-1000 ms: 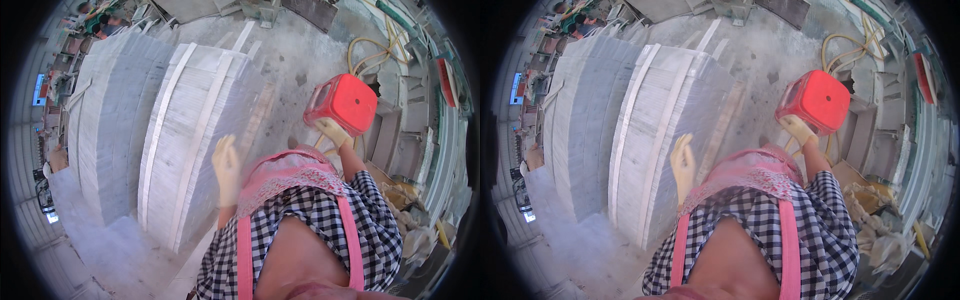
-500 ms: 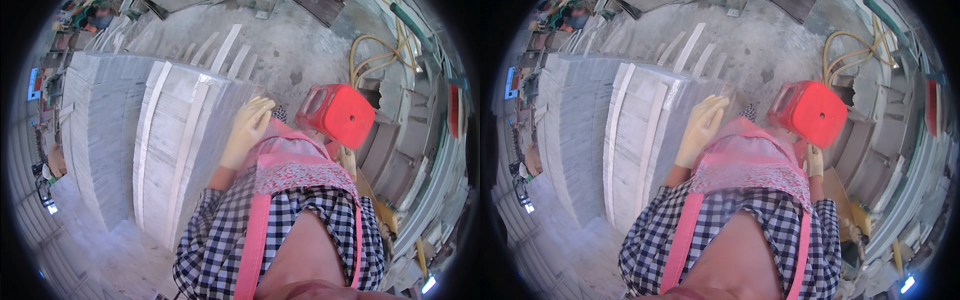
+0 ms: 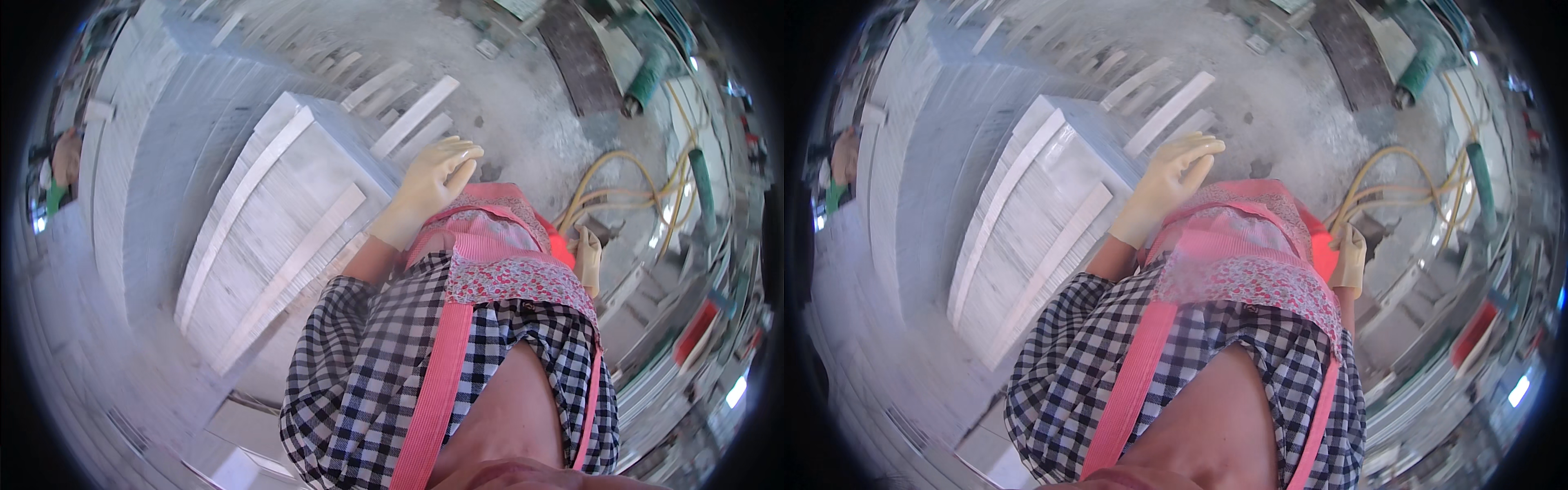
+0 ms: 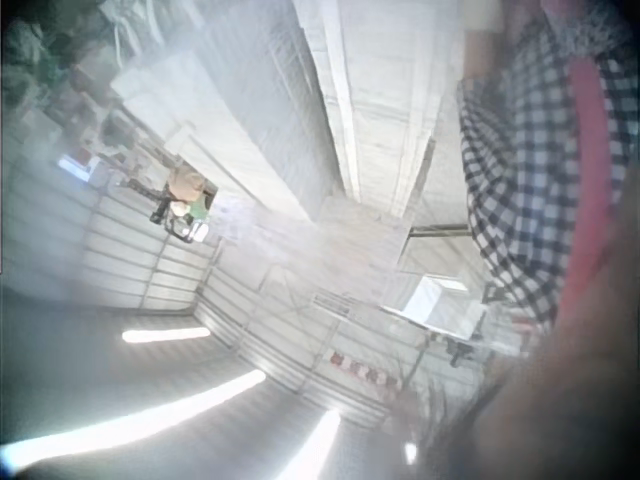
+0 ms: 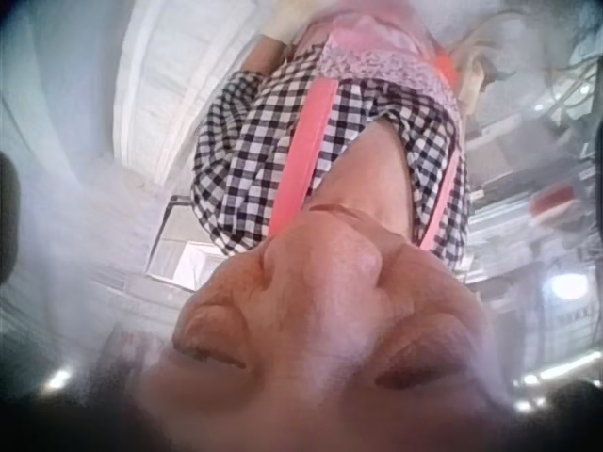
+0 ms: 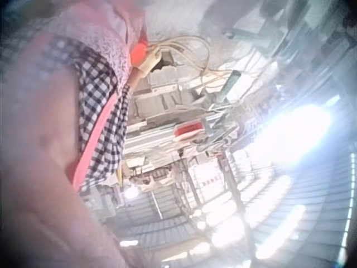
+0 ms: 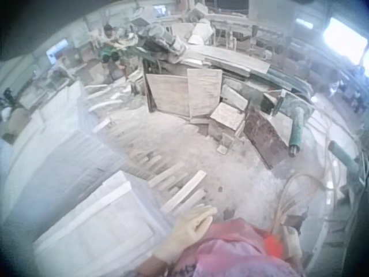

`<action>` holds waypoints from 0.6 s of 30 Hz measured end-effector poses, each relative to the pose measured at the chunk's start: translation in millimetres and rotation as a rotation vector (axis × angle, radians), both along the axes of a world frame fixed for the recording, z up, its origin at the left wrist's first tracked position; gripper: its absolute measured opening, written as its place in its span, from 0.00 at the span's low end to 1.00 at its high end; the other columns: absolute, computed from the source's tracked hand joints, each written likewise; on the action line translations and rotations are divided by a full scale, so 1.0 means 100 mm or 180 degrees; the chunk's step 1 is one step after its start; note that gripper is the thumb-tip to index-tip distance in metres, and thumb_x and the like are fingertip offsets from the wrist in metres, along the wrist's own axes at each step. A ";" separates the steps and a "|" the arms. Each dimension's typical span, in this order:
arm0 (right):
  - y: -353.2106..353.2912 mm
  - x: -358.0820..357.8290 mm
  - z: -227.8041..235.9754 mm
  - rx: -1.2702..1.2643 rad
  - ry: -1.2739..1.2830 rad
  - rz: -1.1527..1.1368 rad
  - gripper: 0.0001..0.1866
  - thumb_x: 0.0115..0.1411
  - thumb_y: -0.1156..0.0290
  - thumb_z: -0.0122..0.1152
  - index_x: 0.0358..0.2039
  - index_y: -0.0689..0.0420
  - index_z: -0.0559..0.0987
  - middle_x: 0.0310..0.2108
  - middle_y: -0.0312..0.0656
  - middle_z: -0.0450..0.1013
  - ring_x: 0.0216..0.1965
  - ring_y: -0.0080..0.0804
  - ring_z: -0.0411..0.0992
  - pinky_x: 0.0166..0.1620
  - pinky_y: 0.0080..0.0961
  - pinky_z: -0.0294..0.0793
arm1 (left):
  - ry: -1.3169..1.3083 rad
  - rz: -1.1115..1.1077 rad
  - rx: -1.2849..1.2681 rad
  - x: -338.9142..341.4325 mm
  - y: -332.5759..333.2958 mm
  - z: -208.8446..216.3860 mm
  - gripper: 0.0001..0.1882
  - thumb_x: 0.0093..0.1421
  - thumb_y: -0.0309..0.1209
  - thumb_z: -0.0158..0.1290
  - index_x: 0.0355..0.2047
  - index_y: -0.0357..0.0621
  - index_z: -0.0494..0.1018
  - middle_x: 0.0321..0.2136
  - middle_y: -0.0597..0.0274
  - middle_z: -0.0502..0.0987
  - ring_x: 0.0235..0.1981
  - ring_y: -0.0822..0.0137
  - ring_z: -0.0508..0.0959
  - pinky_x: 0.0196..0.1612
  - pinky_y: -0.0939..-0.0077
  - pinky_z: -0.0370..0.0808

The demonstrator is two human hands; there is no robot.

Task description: The person repeatedly picks up rectangular stone slabs and presses their edges against a rotating grinding wheel to smooth them. After each pass, the person places the slab into a growing stack on the floor. The process is repeated for multiple slabs in a continuous cycle.

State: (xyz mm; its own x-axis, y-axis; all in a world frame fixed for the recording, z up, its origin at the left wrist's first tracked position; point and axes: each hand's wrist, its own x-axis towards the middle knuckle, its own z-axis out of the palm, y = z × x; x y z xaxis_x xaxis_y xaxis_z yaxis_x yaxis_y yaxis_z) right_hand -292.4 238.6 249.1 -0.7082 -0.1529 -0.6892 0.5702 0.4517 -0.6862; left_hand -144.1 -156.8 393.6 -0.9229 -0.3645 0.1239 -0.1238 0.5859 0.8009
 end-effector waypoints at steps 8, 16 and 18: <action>0.34 0.13 -0.14 0.0366 -0.0083 0.0046 0.21 0.69 0.58 0.54 0.49 0.64 0.79 0.19 0.39 0.74 0.20 0.23 0.68 0.29 0.20 0.69 | -0.0258 -0.0132 0.0556 0.13 0.03 -0.05 0.12 0.65 0.27 0.52 0.46 0.38 0.79 0.44 0.45 0.82 0.49 0.46 0.79 0.54 0.60 0.75; 0.12 -0.32 -0.12 0.0249 0.0226 0.0663 0.17 0.70 0.60 0.53 0.46 0.61 0.82 0.20 0.35 0.75 0.23 0.21 0.68 0.33 0.20 0.68 | -0.0653 0.0513 0.1125 0.31 0.13 -0.18 0.13 0.64 0.31 0.53 0.44 0.36 0.80 0.40 0.42 0.82 0.42 0.46 0.82 0.46 0.62 0.78; 0.14 -0.38 -0.08 0.0189 0.0178 0.0460 0.17 0.69 0.59 0.54 0.45 0.59 0.82 0.20 0.35 0.73 0.25 0.21 0.67 0.37 0.21 0.67 | -0.0805 0.0273 0.0990 0.29 0.18 -0.25 0.14 0.64 0.31 0.53 0.45 0.37 0.80 0.41 0.41 0.81 0.43 0.48 0.82 0.46 0.64 0.78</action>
